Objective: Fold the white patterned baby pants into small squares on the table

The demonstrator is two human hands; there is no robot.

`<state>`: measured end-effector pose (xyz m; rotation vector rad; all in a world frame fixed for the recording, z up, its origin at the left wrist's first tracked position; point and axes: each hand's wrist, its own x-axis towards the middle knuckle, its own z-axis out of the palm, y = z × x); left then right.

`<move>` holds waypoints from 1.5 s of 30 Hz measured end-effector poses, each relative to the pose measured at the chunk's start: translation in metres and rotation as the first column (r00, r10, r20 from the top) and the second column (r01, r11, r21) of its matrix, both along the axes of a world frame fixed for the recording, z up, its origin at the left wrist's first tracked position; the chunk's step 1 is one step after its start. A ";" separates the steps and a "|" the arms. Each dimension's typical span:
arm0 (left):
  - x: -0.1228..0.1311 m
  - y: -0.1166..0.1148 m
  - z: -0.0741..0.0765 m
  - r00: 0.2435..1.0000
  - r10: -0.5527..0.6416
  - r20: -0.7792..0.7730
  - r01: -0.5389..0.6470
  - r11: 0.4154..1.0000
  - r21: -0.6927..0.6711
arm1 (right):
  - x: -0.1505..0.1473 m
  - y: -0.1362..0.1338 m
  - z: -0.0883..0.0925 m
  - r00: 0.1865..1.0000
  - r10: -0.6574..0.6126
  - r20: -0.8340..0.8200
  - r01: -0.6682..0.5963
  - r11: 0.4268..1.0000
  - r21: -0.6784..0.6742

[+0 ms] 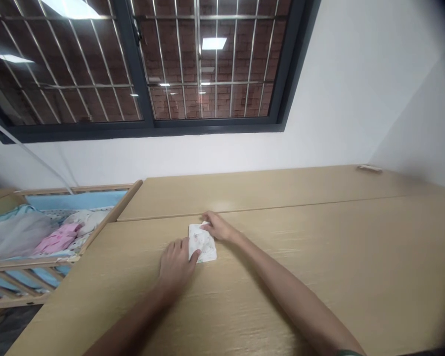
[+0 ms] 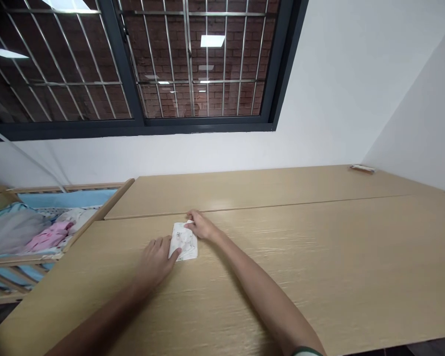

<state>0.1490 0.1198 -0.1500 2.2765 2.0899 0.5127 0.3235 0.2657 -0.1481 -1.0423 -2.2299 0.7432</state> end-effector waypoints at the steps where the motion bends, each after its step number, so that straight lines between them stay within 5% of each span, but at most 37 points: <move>1: 0.004 -0.006 -0.001 0.999 -0.030 -0.038 0.033 0.997 0.068 | -0.001 -0.005 0.005 0.999 0.030 0.033 -0.033 0.996 0.079; 4: 0.020 -0.027 -0.011 0.986 -0.155 -0.061 0.166 0.957 0.236 | -0.006 -0.032 0.028 0.977 0.159 0.144 -0.189 0.955 0.227; 7: 0.034 -0.045 -0.024 0.968 -0.249 -0.036 0.250 0.942 0.225 | -0.010 -0.068 0.045 0.910 0.349 0.225 -0.389 0.906 0.167; 13: 0.036 -0.053 -0.033 0.942 -0.330 0.057 0.328 0.944 0.044 | -0.006 -0.093 0.029 0.788 0.574 0.223 -0.569 0.817 -0.093; 25: 0.036 -0.051 -0.042 0.947 -0.321 0.015 0.317 0.942 0.107 | 0.008 0.005 0.007 0.870 0.378 0.317 -0.413 0.910 0.048; 29: 0.017 -0.034 -0.022 0.921 -0.316 0.226 0.303 0.949 0.091 | 0.010 -0.001 0.011 0.888 0.320 0.329 -0.347 0.938 0.025; 32: -0.019 -0.008 0.002 0.896 -0.156 0.417 0.162 0.987 0.021 | 0.018 -0.010 0.016 0.959 0.170 0.225 -0.186 0.981 0.052; 36: -0.053 0.021 0.018 0.947 0.006 0.322 0.040 0.990 -0.136 | 0.022 -0.017 0.013 0.999 -0.003 0.043 -0.002 0.994 0.110; 41: -0.035 0.033 0.007 0.965 0.016 0.260 0.046 0.972 -0.232 | 0.009 -0.025 0.002 0.999 -0.031 0.009 0.031 0.998 0.061; 45: -0.022 0.028 0.010 0.967 -0.023 0.255 0.079 0.974 -0.210 | -0.003 -0.043 0.002 0.981 -0.193 0.026 0.190 0.977 0.092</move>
